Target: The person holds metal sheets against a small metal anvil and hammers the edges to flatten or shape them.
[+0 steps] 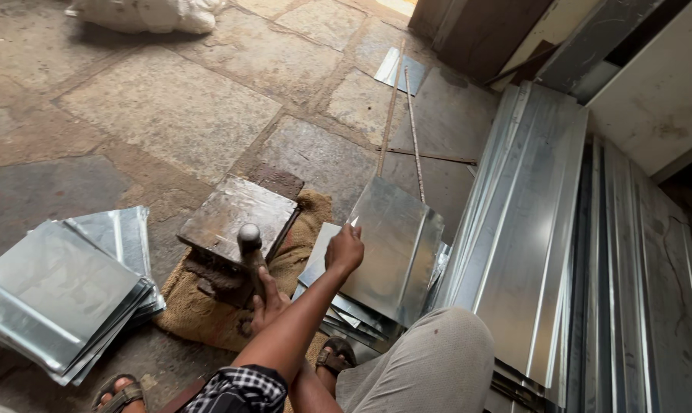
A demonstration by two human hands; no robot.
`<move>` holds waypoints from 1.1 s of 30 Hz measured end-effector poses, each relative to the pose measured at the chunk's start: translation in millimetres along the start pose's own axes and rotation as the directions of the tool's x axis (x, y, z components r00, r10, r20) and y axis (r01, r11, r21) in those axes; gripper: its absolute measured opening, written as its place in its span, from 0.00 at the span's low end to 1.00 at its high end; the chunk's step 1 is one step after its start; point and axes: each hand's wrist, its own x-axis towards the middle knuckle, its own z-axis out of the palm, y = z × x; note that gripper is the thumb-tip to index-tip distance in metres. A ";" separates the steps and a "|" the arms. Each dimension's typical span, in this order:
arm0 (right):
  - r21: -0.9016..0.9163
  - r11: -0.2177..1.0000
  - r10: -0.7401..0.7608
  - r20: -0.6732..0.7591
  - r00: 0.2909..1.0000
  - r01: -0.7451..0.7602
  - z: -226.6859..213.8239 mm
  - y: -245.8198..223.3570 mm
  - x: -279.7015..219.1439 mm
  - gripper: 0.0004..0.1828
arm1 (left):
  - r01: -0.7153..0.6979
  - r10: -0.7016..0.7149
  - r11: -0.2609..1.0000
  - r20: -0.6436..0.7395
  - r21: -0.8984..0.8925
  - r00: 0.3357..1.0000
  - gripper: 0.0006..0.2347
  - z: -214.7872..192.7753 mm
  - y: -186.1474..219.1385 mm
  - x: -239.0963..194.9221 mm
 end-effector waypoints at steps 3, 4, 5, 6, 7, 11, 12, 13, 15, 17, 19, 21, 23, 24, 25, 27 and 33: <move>-0.117 0.952 -0.306 -0.266 0.914 0.284 -0.5 4.2 2.9 0.30 | -0.098 0.107 0.987 -0.064 0.125 0.992 0.17 16.6 7.7 9.6; -0.171 0.913 -0.406 -0.331 0.852 0.369 4.1 10.3 2.7 0.29 | -0.128 0.152 0.972 -0.111 0.195 0.982 0.19 12.7 9.0 7.8; -0.231 0.865 -0.502 -0.386 0.774 0.446 7.9 16.7 3.7 0.29 | -0.159 0.181 0.974 -0.131 0.159 0.975 0.18 1.2 8.3 7.3; -0.292 0.807 -0.590 -0.432 0.682 0.513 11.9 20.4 6.6 0.29 | -0.190 0.209 0.973 -0.153 0.129 0.966 0.16 -19.9 4.4 11.2; -0.293 0.811 -0.584 -0.366 0.724 0.506 12.0 22.8 9.9 0.31 | -0.287 0.291 0.957 -0.185 0.050 0.939 0.15 -45.0 1.4 18.4; -0.132 0.984 -0.132 -0.096 0.987 0.119 0.0 -2.7 2.1 0.32 | -0.613 0.504 0.785 -0.480 -0.092 0.718 0.20 -170.2 -58.7 34.1; -0.080 0.992 0.094 -0.003 0.996 -0.094 -4.9 -14.0 -0.2 0.31 | -0.643 0.561 0.761 -0.581 0.083 0.589 0.17 -209.4 -79.1 46.7; -0.071 0.989 0.133 0.022 0.991 -0.131 -9.1 -23.5 -2.6 0.31 | -0.633 0.531 0.768 -0.652 0.100 0.541 0.16 -247.2 -107.0 51.8; -0.062 0.978 0.204 0.072 0.976 -0.200 -13.4 -32.5 -5.5 0.31 | -0.341 0.366 0.920 -0.729 0.191 0.579 0.06 -307.9 -168.0 55.1; -0.103 0.986 0.130 -0.014 0.991 -0.130 -12.9 -27.0 -3.8 0.34 | -0.102 0.374 0.921 -0.785 0.375 0.494 0.08 -339.1 -246.0 37.7; -0.084 0.994 -0.083 -0.139 0.987 0.071 -6.8 -14.1 2.3 0.34 | 0.122 0.204 0.935 -0.789 0.332 0.580 0.17 -343.1 -316.8 38.1; -0.051 0.999 -0.004 -0.083 0.997 0.000 5.9 -10.0 14.5 0.35 | 0.220 0.027 0.952 -0.776 0.212 0.630 0.27 -342.8 -369.0 28.0; -0.005 0.995 0.095 -0.064 0.993 -0.096 0.3 -5.5 20.5 0.32 | 0.395 -0.131 0.883 -0.676 0.254 0.725 0.34 -319.2 -410.6 9.4; -0.017 0.995 0.094 -0.070 0.993 -0.096 -2.3 -5.1 16.0 0.32 | 0.450 -0.115 0.837 -0.702 0.313 0.703 0.34 -304.5 -423.8 7.0; -0.029 0.995 0.092 -0.076 0.993 -0.095 -2.1 -8.6 15.5 0.32 | 0.489 -0.168 0.818 -0.685 0.305 0.709 0.36 -304.0 -440.3 2.2; -0.007 0.977 0.213 -0.031 0.977 -0.213 -3.1 -14.0 13.8 0.31 | 0.555 -0.268 0.779 -0.646 0.291 0.715 0.40 -292.9 -458.3 0.0; -0.088 0.948 0.302 -0.040 0.952 -0.304 -2.1 -22.4 23.0 0.31 | 0.642 -0.502 0.655 -0.405 0.398 0.764 0.51 -271.7 -459.8 -10.7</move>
